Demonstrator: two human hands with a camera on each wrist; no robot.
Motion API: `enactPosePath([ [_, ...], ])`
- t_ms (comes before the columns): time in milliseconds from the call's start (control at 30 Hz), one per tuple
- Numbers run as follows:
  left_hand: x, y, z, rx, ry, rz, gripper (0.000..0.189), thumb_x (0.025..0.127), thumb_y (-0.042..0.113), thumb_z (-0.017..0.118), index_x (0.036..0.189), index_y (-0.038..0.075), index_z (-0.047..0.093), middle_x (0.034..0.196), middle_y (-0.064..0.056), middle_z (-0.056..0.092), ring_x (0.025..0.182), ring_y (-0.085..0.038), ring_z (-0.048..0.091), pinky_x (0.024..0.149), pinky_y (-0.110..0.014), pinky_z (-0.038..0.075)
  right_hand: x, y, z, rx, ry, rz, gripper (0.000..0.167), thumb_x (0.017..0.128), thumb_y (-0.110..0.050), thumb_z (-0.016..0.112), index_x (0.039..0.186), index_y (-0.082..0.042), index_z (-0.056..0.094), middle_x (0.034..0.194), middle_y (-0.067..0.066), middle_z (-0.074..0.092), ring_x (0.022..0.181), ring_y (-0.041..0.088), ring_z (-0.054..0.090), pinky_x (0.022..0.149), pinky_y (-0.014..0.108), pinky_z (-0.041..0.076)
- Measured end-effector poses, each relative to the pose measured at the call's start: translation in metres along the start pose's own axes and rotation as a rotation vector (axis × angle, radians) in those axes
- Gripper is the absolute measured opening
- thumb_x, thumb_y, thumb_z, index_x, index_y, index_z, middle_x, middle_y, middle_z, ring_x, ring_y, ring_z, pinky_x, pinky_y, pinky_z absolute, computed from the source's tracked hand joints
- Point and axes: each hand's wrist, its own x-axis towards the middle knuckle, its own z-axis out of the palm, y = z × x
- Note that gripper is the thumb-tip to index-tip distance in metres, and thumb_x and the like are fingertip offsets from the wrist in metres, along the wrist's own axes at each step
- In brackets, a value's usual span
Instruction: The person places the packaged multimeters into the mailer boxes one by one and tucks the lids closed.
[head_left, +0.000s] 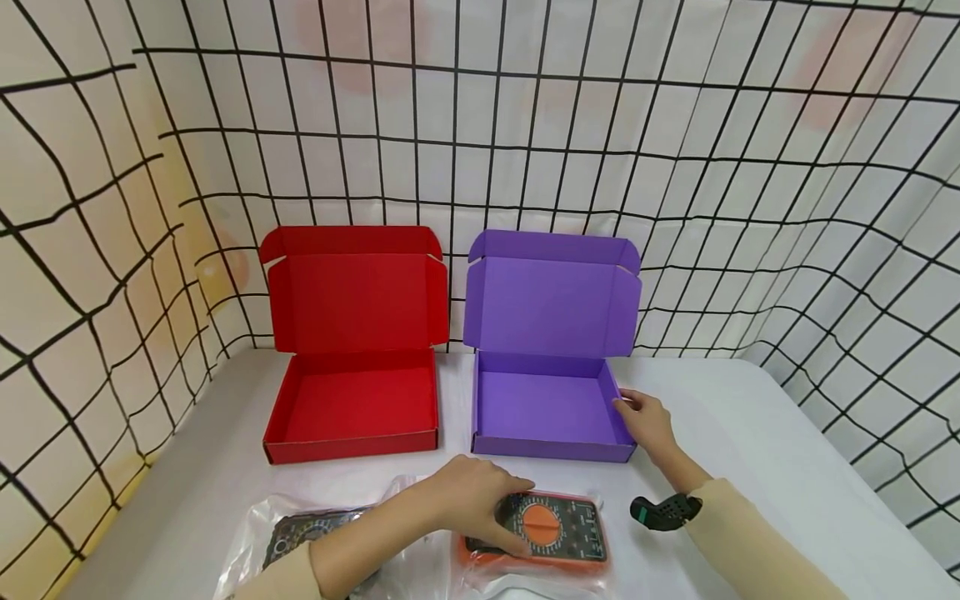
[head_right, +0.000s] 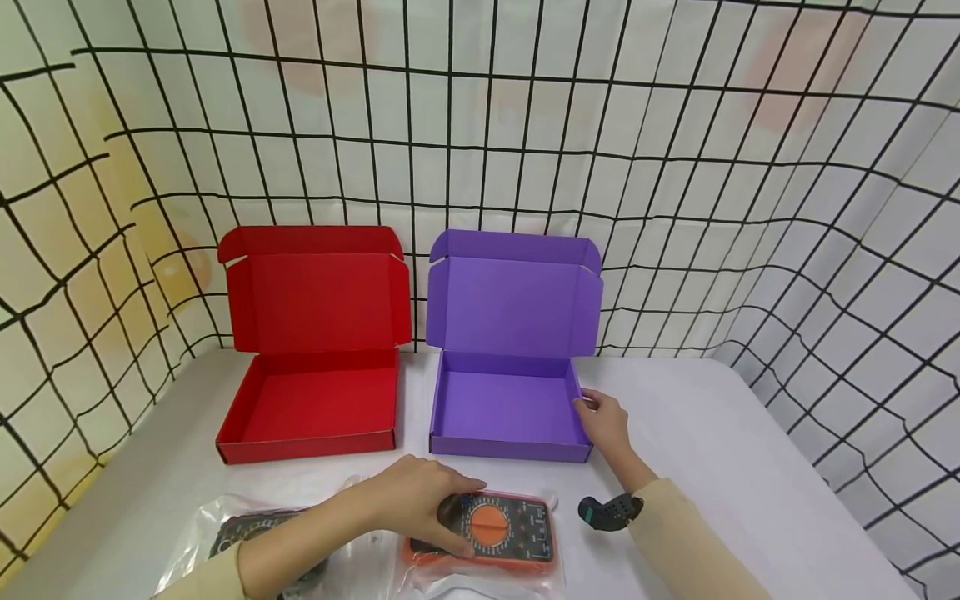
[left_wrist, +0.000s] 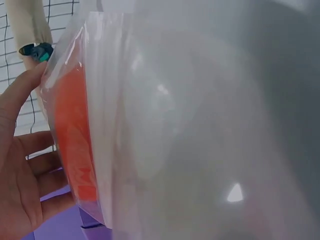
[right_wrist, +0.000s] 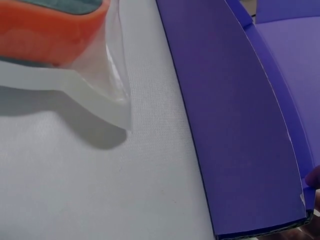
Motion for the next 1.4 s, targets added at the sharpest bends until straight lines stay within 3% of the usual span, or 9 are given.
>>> enactPosePath([
  [200, 0.0, 0.006, 0.0, 0.02, -0.021, -0.027, 0.078, 0.06, 0.069, 0.069, 0.125, 0.026, 0.058, 0.103, 0.016, 0.066, 0.086, 0.001, 0.058, 0.058, -0.021, 0.043, 0.0, 0.001, 0.0, -0.003, -0.013, 0.015, 0.044, 0.092, -0.021, 0.05, 0.126, 0.007, 0.05, 0.116, 0.027, 0.058, 0.11, 0.041, 0.053, 0.093, 0.048, 0.043],
  [367, -0.001, 0.009, 0.002, 0.086, -0.015, -0.033, 0.078, 0.061, 0.068, 0.069, 0.125, 0.026, 0.057, 0.106, 0.016, 0.064, 0.089, -0.001, 0.059, 0.059, -0.022, 0.042, -0.001, 0.0, -0.001, -0.004, -0.018, 0.029, 0.045, 0.092, -0.022, 0.05, 0.127, 0.006, 0.05, 0.117, 0.026, 0.058, 0.11, 0.041, 0.053, 0.093, 0.048, 0.043],
  [533, 0.0, 0.012, 0.002, 0.118, -0.008, -0.046, 0.076, 0.059, 0.068, 0.07, 0.122, 0.026, 0.059, 0.096, 0.016, 0.063, 0.083, -0.002, 0.058, 0.057, -0.022, 0.04, 0.0, 0.0, -0.002, 0.003, -0.02, 0.026, 0.046, 0.092, -0.024, 0.049, 0.127, 0.006, 0.049, 0.116, 0.026, 0.058, 0.109, 0.041, 0.053, 0.092, 0.048, 0.043],
  [800, 0.002, 0.024, 0.009, 0.318, 0.041, -0.047, 0.075, 0.05, 0.075, 0.069, 0.103, 0.023, 0.062, 0.078, 0.012, 0.058, 0.071, -0.004, 0.058, 0.049, -0.024, 0.042, -0.002, 0.001, -0.001, 0.013, -0.018, 0.029, 0.045, 0.093, -0.023, 0.05, 0.127, 0.007, 0.05, 0.116, 0.026, 0.058, 0.109, 0.04, 0.053, 0.092, 0.047, 0.043],
  [933, 0.003, 0.025, 0.012, 0.353, 0.055, -0.061, 0.073, 0.048, 0.075, 0.071, 0.097, 0.022, 0.061, 0.075, 0.011, 0.057, 0.066, -0.004, 0.057, 0.045, -0.024, 0.039, -0.004, -0.001, -0.001, 0.026, -0.027, 0.024, 0.046, 0.093, -0.023, 0.049, 0.127, 0.008, 0.048, 0.117, 0.028, 0.057, 0.107, 0.039, 0.053, 0.091, 0.047, 0.044],
  [1133, 0.006, 0.026, 0.012, 0.325, 0.056, -0.088, 0.065, 0.045, 0.07, 0.075, 0.084, 0.021, 0.059, 0.069, 0.01, 0.053, 0.055, -0.008, 0.051, 0.04, -0.024, 0.034, -0.003, -0.003, -0.001, 0.034, -0.043, 0.042, 0.048, 0.094, -0.024, 0.048, 0.13, 0.008, 0.046, 0.12, 0.028, 0.054, 0.109, 0.039, 0.052, 0.092, 0.047, 0.043],
  [1400, 0.007, 0.029, 0.012, 0.252, 0.024, -0.144, 0.065, 0.044, 0.067, 0.078, 0.087, 0.021, 0.06, 0.071, 0.01, 0.054, 0.059, -0.008, 0.052, 0.045, -0.026, 0.036, -0.004, 0.0, -0.001, 0.027, -0.048, 0.057, 0.048, 0.094, -0.025, 0.047, 0.131, 0.007, 0.045, 0.122, 0.029, 0.053, 0.111, 0.039, 0.051, 0.093, 0.047, 0.043],
])
